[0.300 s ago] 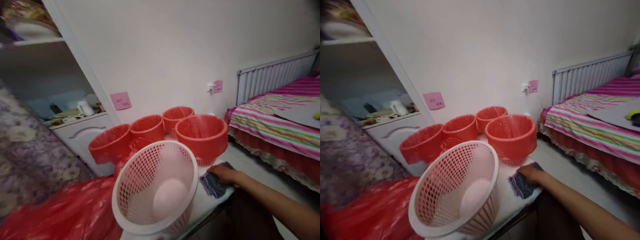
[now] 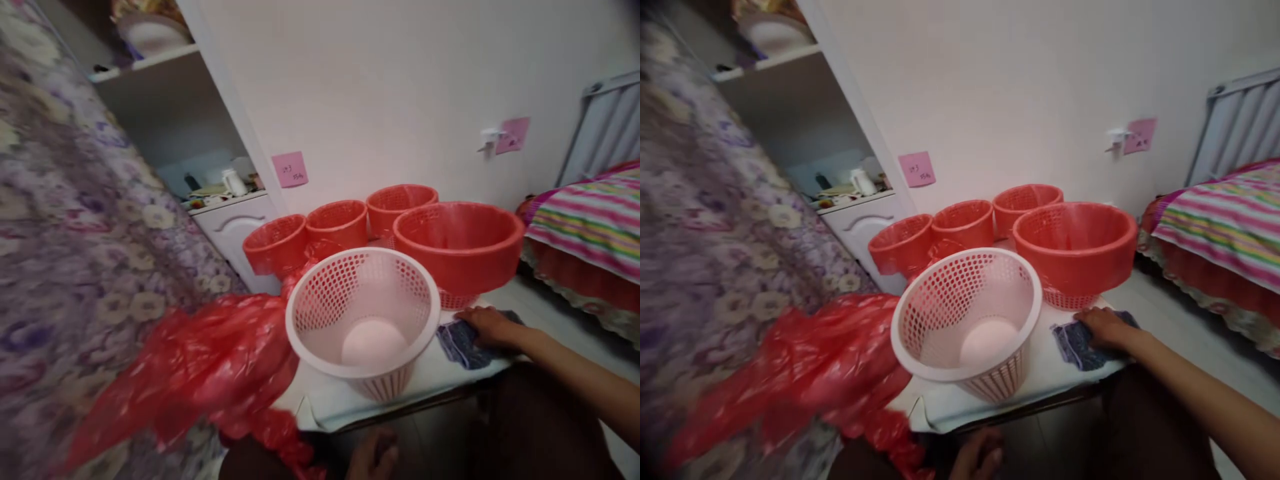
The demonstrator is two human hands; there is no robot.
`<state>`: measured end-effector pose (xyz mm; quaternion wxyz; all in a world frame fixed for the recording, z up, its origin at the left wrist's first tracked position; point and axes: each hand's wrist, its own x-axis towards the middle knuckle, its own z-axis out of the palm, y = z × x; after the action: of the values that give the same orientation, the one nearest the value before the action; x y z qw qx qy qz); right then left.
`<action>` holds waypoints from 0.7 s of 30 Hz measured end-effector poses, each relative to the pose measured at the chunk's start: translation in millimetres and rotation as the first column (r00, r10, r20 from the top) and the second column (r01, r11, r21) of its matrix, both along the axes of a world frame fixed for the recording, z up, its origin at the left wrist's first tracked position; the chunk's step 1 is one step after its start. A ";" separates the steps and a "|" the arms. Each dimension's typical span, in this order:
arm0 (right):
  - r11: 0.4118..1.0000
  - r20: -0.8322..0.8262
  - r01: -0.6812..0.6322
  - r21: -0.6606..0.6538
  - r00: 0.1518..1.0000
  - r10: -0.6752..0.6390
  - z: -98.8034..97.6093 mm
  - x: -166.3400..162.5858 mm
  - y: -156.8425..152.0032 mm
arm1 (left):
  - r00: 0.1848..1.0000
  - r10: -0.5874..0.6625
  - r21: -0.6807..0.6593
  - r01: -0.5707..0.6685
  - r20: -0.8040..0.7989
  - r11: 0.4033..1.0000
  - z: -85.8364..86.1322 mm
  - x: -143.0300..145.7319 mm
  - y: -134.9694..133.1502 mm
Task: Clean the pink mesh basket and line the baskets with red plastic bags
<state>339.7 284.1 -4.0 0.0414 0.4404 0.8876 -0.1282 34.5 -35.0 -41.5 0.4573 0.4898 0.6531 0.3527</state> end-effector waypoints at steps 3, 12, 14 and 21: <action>0.999 -0.028 -0.002 0.046 1.000 0.003 0.7 8.3 -4.2 | 1.000 -0.009 -0.027 0.009 -0.023 1.000 -5.3 0.4 -12.5; 0.998 -0.210 0.066 0.021 0.976 -0.060 7.9 50.3 -33.2 | 0.993 0.106 0.062 -0.103 -0.049 0.993 22.2 -13.4 -26.9; 0.995 -0.281 0.102 0.012 0.955 -0.094 12.7 57.1 -44.4 | 0.992 0.114 0.114 -0.108 -0.046 0.988 37.5 -26.2 -22.3; 0.897 -0.692 0.361 -0.256 0.580 -0.431 39.1 60.5 -103.1 | 0.833 0.498 0.347 -0.553 0.241 0.758 130.4 -78.2 -0.3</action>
<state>400.2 181.0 35.2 -0.3280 0.5356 0.7008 -0.3382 -43.7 -35.3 88.9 0.2716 0.3449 0.6452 0.6253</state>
